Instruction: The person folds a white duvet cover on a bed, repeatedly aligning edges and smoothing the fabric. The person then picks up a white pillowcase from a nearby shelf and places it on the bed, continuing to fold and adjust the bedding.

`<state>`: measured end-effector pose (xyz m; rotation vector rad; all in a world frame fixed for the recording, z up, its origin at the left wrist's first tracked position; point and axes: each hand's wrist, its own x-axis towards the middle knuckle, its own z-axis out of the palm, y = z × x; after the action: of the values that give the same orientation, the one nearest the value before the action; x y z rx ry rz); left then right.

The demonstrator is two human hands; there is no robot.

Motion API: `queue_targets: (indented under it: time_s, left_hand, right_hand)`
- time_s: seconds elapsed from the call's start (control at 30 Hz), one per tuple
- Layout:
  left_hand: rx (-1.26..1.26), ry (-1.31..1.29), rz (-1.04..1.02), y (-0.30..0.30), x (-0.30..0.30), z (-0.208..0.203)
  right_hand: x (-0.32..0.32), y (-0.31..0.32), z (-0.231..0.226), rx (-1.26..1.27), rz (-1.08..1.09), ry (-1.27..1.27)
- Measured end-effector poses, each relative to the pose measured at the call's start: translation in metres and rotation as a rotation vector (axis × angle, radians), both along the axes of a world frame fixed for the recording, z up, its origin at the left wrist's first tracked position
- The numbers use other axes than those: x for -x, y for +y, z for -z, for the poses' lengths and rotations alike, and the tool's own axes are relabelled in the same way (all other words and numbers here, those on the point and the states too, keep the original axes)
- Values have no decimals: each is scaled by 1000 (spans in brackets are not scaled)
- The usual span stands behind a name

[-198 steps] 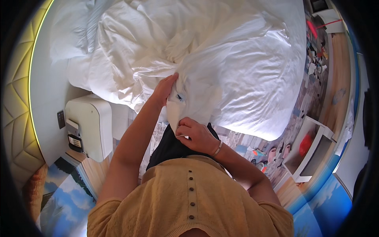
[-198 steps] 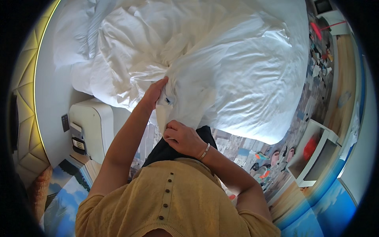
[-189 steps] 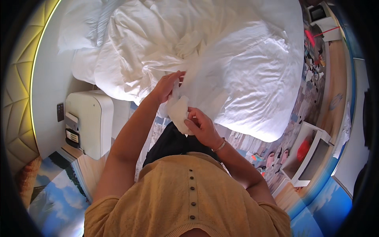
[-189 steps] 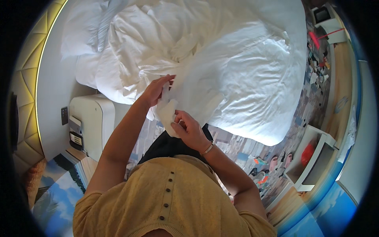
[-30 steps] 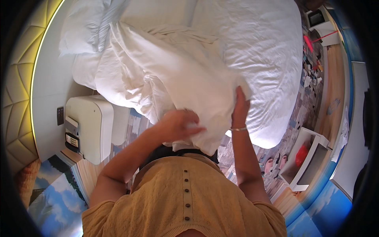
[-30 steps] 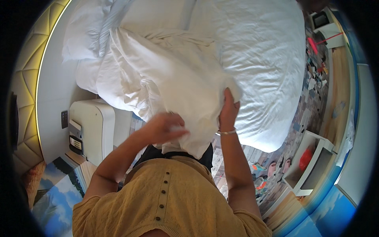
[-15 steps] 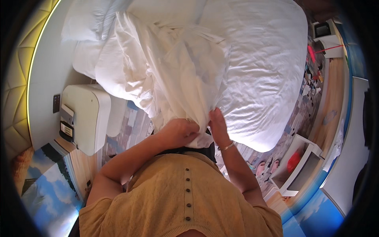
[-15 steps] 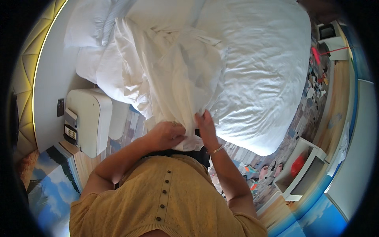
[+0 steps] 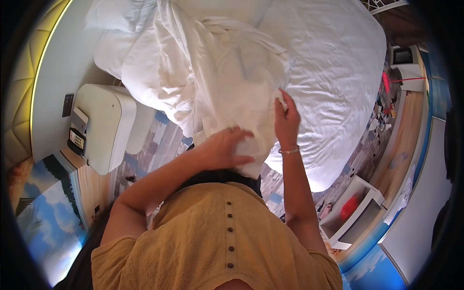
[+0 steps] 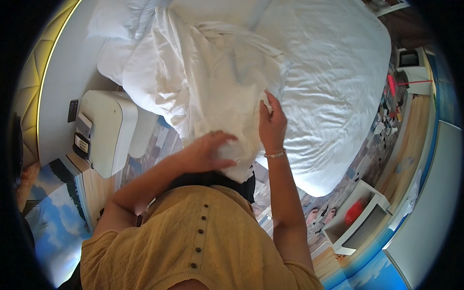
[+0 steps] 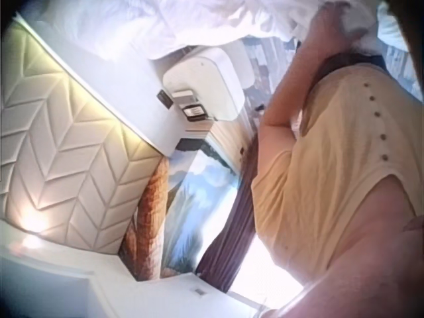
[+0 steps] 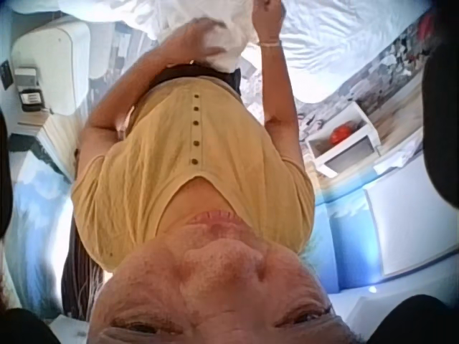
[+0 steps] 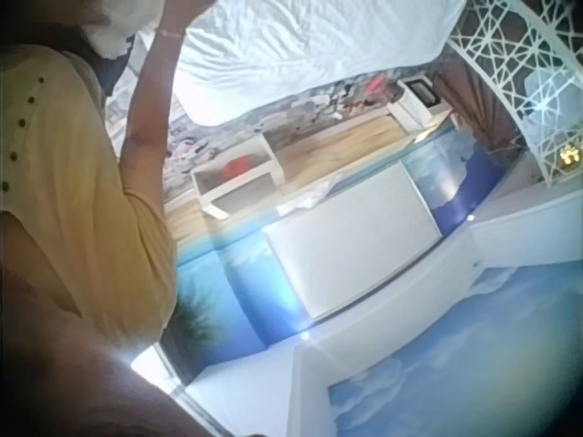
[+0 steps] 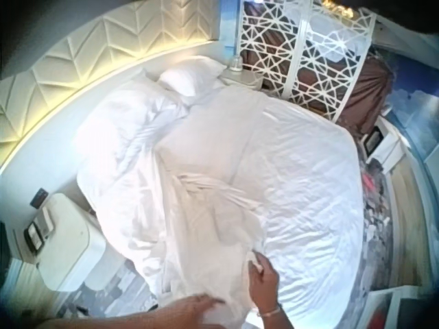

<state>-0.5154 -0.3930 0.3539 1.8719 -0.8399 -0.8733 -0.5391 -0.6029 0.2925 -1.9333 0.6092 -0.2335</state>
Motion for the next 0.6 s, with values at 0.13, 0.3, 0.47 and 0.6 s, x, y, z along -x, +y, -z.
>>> queue_targets:
  time_s: [0.13,0.3,0.47,0.6]
  left_hand:
    - [101,189,-106,12,-37,-26]
    - [194,-180,44,9,-45,-57]
    - [357,173,-41,2,-28,-104]
    - [418,404,-325,0,-31,-63]
  right_hand:
    - [7,-21,-63,512,-138,-371]
    - [5,-34,-129,237,-8,-762]
    - [17,22,-143,-423,-210,-232]
    - [12,25,-112,-624,-196,-63]
